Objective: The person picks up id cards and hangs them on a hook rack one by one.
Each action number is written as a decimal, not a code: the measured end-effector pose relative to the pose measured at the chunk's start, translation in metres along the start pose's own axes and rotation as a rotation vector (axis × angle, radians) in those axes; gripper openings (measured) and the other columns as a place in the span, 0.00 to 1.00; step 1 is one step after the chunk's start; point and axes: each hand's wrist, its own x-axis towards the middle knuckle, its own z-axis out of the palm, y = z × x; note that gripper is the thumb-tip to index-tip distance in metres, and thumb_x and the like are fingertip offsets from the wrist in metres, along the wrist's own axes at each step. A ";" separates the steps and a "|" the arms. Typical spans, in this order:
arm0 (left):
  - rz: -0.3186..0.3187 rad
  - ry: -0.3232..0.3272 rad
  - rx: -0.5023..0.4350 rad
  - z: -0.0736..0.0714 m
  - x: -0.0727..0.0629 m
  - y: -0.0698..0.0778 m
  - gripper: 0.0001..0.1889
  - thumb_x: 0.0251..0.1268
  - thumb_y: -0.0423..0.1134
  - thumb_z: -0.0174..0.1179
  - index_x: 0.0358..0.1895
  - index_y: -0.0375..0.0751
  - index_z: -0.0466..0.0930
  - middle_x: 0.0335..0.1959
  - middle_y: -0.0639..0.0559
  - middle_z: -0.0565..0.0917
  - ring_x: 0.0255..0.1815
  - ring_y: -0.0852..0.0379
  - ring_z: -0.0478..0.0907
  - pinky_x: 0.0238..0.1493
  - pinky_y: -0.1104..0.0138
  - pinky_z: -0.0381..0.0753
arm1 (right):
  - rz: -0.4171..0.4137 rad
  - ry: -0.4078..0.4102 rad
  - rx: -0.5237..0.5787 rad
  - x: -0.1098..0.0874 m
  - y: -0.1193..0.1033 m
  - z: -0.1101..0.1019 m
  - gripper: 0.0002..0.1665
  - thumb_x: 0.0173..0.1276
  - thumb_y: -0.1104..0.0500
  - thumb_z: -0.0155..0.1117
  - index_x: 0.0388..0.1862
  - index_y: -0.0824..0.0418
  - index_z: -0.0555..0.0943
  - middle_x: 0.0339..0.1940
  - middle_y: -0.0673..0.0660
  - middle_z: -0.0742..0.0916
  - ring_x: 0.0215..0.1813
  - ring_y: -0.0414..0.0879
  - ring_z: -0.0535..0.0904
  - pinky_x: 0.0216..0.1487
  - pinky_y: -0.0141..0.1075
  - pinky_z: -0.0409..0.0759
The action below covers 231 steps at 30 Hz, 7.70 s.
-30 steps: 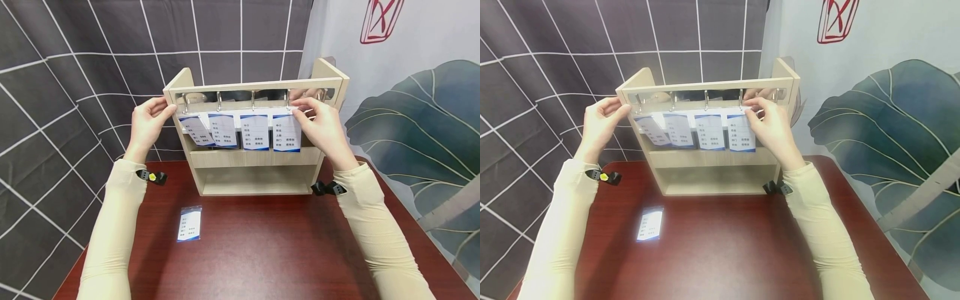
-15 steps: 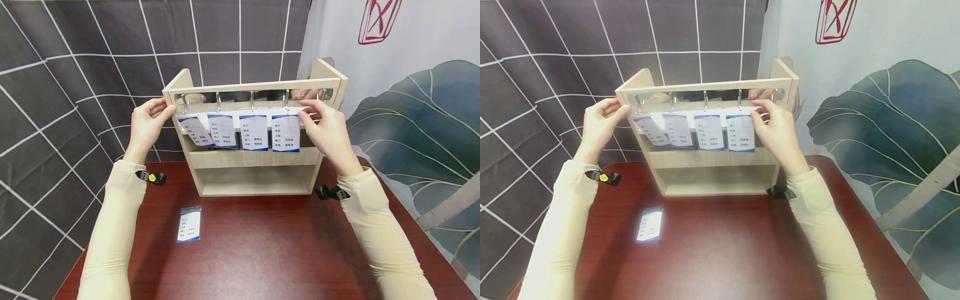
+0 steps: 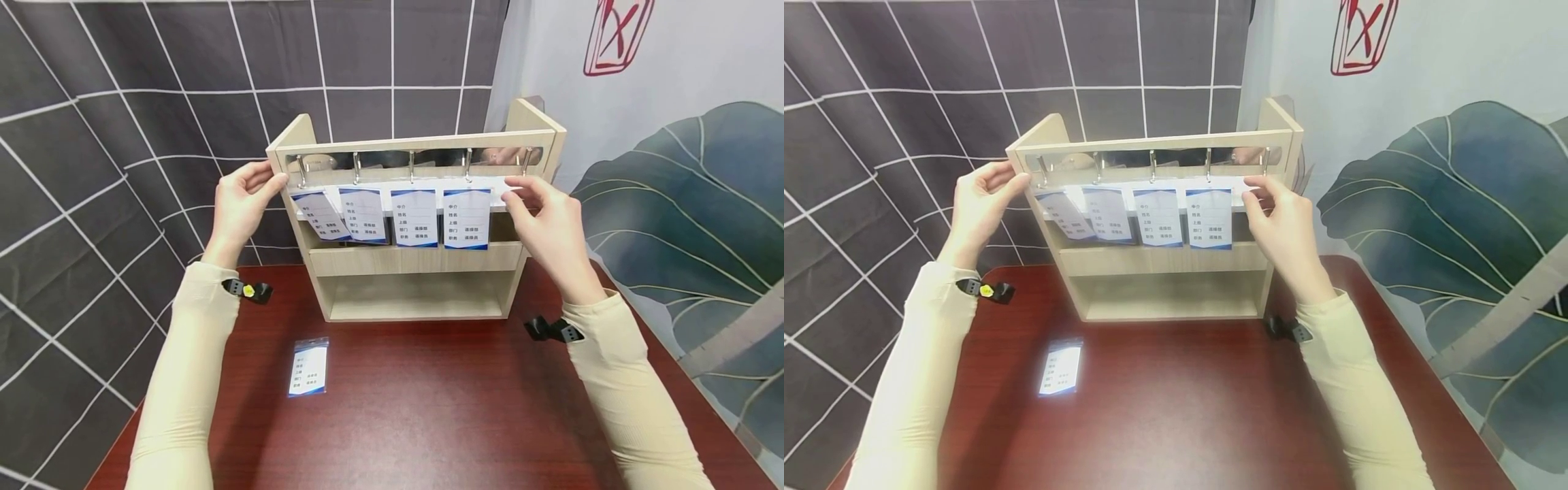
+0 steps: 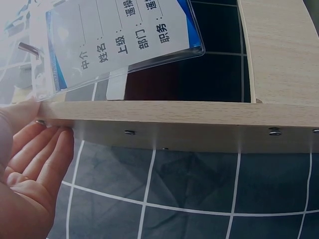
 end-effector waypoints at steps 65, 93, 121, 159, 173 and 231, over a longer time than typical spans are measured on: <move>0.079 -0.026 -0.023 -0.008 0.015 0.018 0.21 0.62 0.37 0.72 0.59 0.40 0.84 0.51 0.46 0.88 0.46 0.68 0.85 0.54 0.72 0.82 | 0.158 -0.796 0.168 -0.141 0.053 0.173 0.12 0.72 0.57 0.64 0.47 0.61 0.88 0.45 0.51 0.90 0.47 0.44 0.83 0.54 0.41 0.80; 0.095 -0.014 -0.036 -0.009 0.016 0.016 0.21 0.63 0.37 0.71 0.59 0.40 0.84 0.52 0.46 0.87 0.48 0.66 0.85 0.55 0.71 0.82 | 0.215 -0.978 0.325 -0.150 -0.008 0.271 0.16 0.62 0.60 0.72 0.48 0.65 0.87 0.43 0.54 0.90 0.45 0.42 0.82 0.49 0.32 0.80; 0.087 -0.020 0.008 -0.009 0.013 0.020 0.22 0.64 0.38 0.70 0.61 0.39 0.82 0.55 0.41 0.85 0.51 0.63 0.85 0.57 0.69 0.82 | -0.054 -0.973 0.049 -0.163 -0.057 0.318 0.25 0.49 0.54 0.84 0.44 0.63 0.87 0.36 0.50 0.89 0.39 0.40 0.79 0.45 0.24 0.76; 0.107 -0.006 0.006 -0.009 0.018 0.020 0.23 0.64 0.39 0.71 0.62 0.40 0.82 0.56 0.42 0.85 0.51 0.64 0.84 0.57 0.69 0.81 | 0.022 -1.144 -0.062 -0.141 -0.065 0.293 0.19 0.49 0.60 0.83 0.12 0.56 0.78 0.10 0.43 0.73 0.22 0.38 0.66 0.25 0.26 0.67; 0.090 -0.004 -0.024 -0.007 0.013 0.015 0.22 0.64 0.38 0.71 0.61 0.40 0.82 0.55 0.43 0.86 0.51 0.65 0.84 0.57 0.70 0.81 | 0.232 -1.018 0.210 -0.152 -0.041 0.293 0.14 0.51 0.66 0.80 0.37 0.61 0.87 0.32 0.48 0.87 0.35 0.39 0.77 0.44 0.30 0.78; 0.099 -0.009 -0.040 -0.006 0.013 0.019 0.21 0.65 0.37 0.70 0.61 0.38 0.82 0.56 0.42 0.85 0.52 0.65 0.84 0.55 0.71 0.82 | 0.517 -0.619 0.463 -0.139 0.113 0.077 0.15 0.68 0.65 0.67 0.49 0.76 0.82 0.41 0.63 0.89 0.37 0.43 0.83 0.43 0.39 0.88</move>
